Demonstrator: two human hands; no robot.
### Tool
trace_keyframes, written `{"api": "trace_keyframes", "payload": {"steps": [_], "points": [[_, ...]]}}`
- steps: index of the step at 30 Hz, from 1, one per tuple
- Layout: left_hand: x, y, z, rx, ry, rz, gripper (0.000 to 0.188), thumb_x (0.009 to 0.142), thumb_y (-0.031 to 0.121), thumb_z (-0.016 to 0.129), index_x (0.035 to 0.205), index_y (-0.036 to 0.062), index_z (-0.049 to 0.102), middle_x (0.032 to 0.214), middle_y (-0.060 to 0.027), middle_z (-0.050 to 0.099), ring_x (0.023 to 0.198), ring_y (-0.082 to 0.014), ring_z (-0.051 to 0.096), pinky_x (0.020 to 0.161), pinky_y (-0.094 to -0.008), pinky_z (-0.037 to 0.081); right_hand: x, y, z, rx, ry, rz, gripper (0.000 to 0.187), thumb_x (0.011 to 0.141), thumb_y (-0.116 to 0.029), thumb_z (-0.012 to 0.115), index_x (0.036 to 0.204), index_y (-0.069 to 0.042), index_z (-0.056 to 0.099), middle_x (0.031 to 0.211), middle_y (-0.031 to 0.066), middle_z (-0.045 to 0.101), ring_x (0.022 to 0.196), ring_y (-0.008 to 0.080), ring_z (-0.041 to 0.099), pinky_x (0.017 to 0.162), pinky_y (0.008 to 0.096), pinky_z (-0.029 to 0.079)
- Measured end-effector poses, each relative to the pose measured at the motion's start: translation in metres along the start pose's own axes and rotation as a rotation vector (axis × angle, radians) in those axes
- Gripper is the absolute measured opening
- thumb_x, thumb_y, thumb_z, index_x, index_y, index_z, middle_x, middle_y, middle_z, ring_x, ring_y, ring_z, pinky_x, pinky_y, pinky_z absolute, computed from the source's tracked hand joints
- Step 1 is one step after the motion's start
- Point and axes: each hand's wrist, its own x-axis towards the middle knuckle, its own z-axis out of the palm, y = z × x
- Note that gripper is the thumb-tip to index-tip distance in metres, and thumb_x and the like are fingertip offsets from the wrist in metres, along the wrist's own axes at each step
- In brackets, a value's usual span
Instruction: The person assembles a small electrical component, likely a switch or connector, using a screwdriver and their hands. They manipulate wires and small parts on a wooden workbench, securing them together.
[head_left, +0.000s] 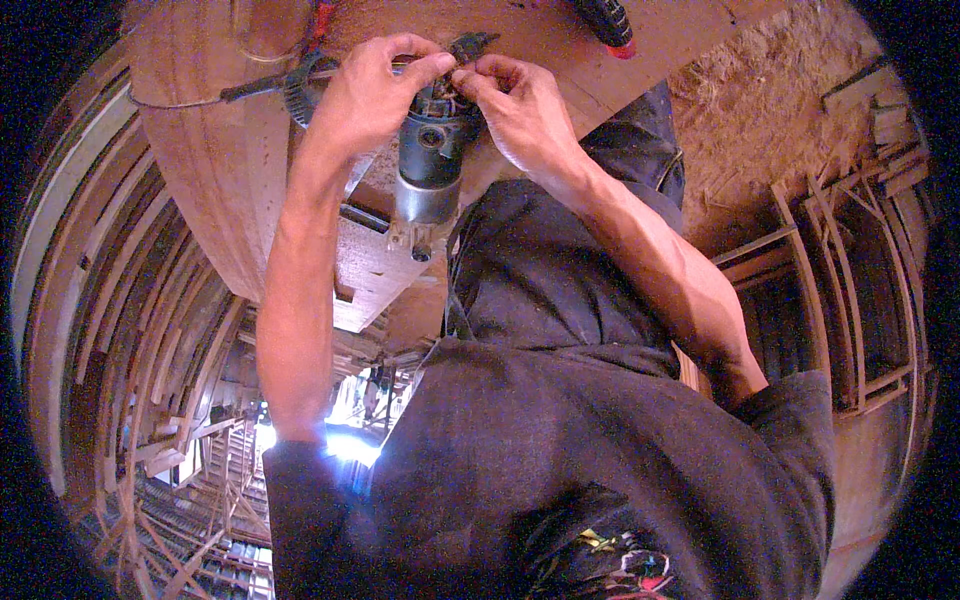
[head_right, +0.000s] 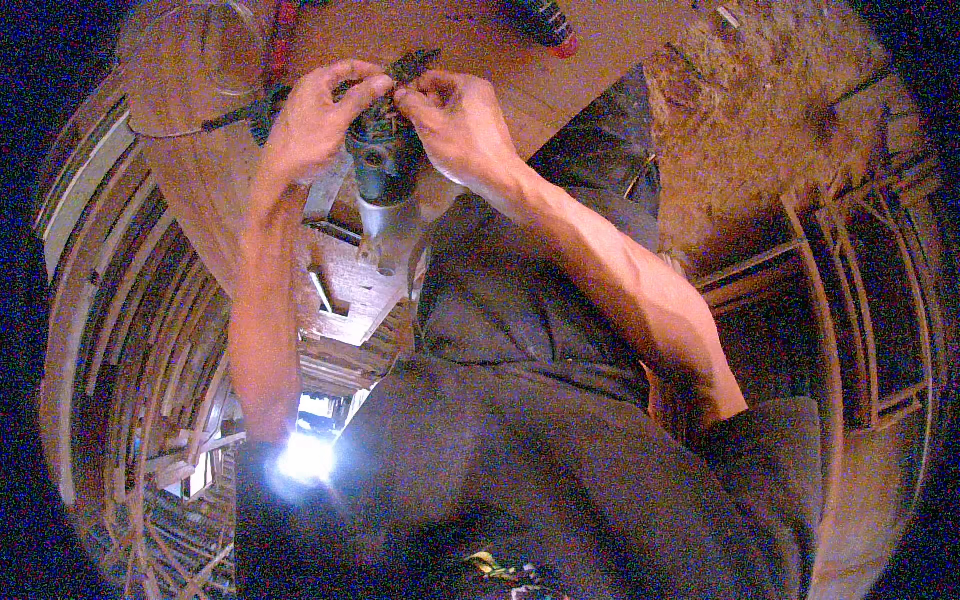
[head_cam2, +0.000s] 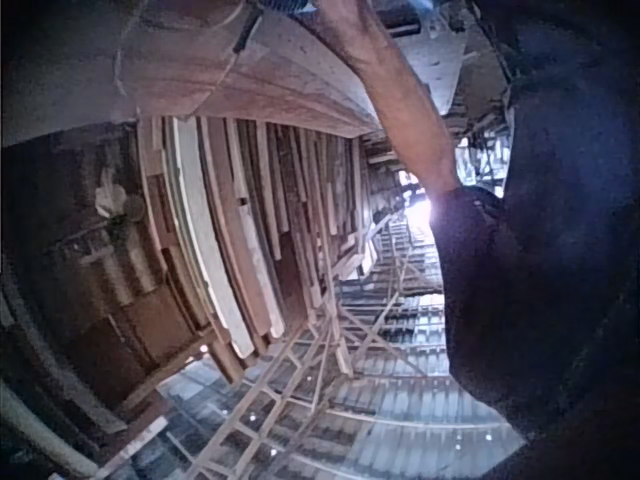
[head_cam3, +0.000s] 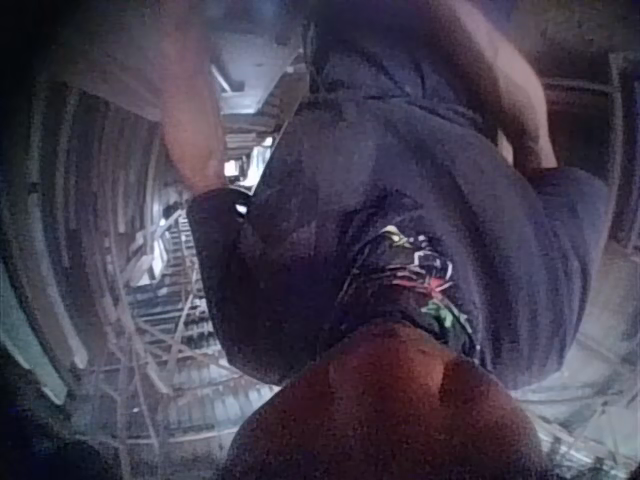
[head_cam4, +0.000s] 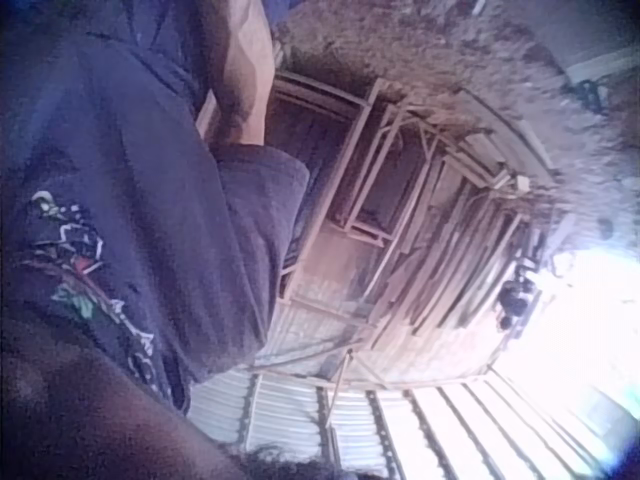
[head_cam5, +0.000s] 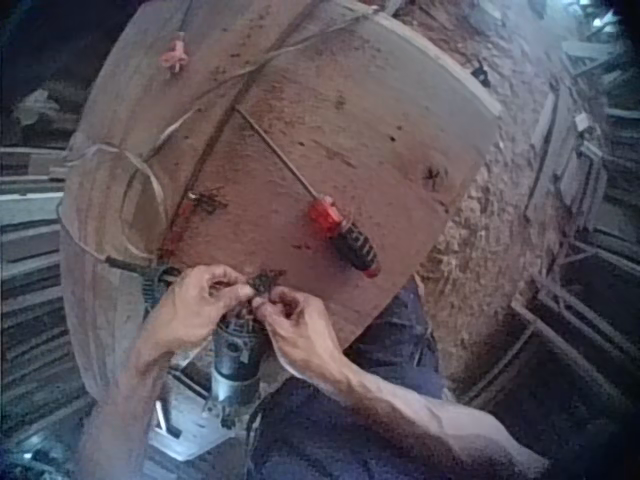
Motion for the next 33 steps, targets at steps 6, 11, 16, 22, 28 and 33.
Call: {"api": "trace_keyframes", "payload": {"steps": [6, 11, 16, 22, 28, 33], "points": [[-0.001, 0.016, -0.001, 0.082, -0.029, -0.096, 0.032, 0.086, 0.033, 0.067, 0.099, 0.0041, 0.074, 0.09, -0.0144, 0.073, 0.085, -0.0318, 0.07, 0.081, -0.042, 0.051, -0.002, -0.005, -0.002, -0.085, 0.006, 0.025, 0.032, 0.089, -0.031, 0.066, 0.084, 0.0, 0.07, 0.068, 0.0082, 0.065, 0.064, 0.0137, 0.056, 0.059, 0.0345, 0.047], [0.002, 0.007, 0.01, 0.427, 0.207, 0.209, 0.028, 0.082, 0.034, 0.067, 0.088, 0.0074, 0.075, 0.083, -0.0128, 0.072, 0.081, -0.0353, 0.068, 0.082, -0.0558, 0.045, 0.001, -0.003, -0.002, -0.144, 0.016, 0.042, 0.031, 0.088, -0.031, 0.069, 0.081, -0.001, 0.068, 0.066, 0.0044, 0.06, 0.061, 0.0116, 0.052, 0.056, 0.0321, 0.043], [0.01, 0.017, -0.006, 0.336, -0.06, -0.009, 0.032, 0.077, 0.04, 0.068, 0.087, 0.01, 0.074, 0.087, -0.0121, 0.072, 0.084, -0.0332, 0.068, 0.081, -0.0563, 0.043, 0.002, -0.002, -0.002, -0.173, 0.044, 0.01, 0.032, 0.081, -0.032, 0.072, 0.081, -0.001, 0.069, 0.066, 0.0098, 0.064, 0.06, 0.0174, 0.059, 0.058, 0.0352, 0.048], [0.013, 0.013, -0.007, 0.213, -0.1, -0.075, 0.037, 0.076, 0.042, 0.066, 0.091, 0.0095, 0.074, 0.09, -0.0142, 0.072, 0.085, -0.0312, 0.068, 0.084, -0.0536, 0.045, -0.002, -0.004, -0.004, -0.133, 0.034, 0.046, 0.032, 0.083, -0.032, 0.072, 0.085, 0.0, 0.07, 0.069, 0.0074, 0.066, 0.063, 0.0143, 0.058, 0.058, 0.0328, 0.048], [0.002, 0.008, -0.005, 0.207, -0.09, -0.014, 0.037, 0.09, 0.036, 0.06, 0.109, 0.0042, 0.067, 0.103, -0.0141, 0.067, 0.1, -0.0276, 0.063, 0.09, -0.0361, 0.048, 0.003, -0.002, -0.009, 0.155, 0.019, 0.011, 0.041, 0.086, -0.035, 0.074, 0.101, 0.002, 0.068, 0.084, 0.0079, 0.07, 0.076, 0.0138, 0.063, 0.068, 0.0289, 0.051], [0.0, -0.009, 0.013, 0.118, 0.065, 0.021, 0.041, 0.088, 0.044, 0.055, 0.104, 0.0094, 0.071, 0.101, -0.0113, 0.072, 0.099, -0.0327, 0.066, 0.097, -0.0562, 0.041, 0.006, -0.017, -0.022, -0.075, -0.09, -0.085, 0.042, 0.085, -0.037, 0.074, 0.101, 0.002, 0.067, 0.089, 0.0109, 0.07, 0.082, 0.0174, 0.065, 0.074, 0.0309, 0.052]]}}
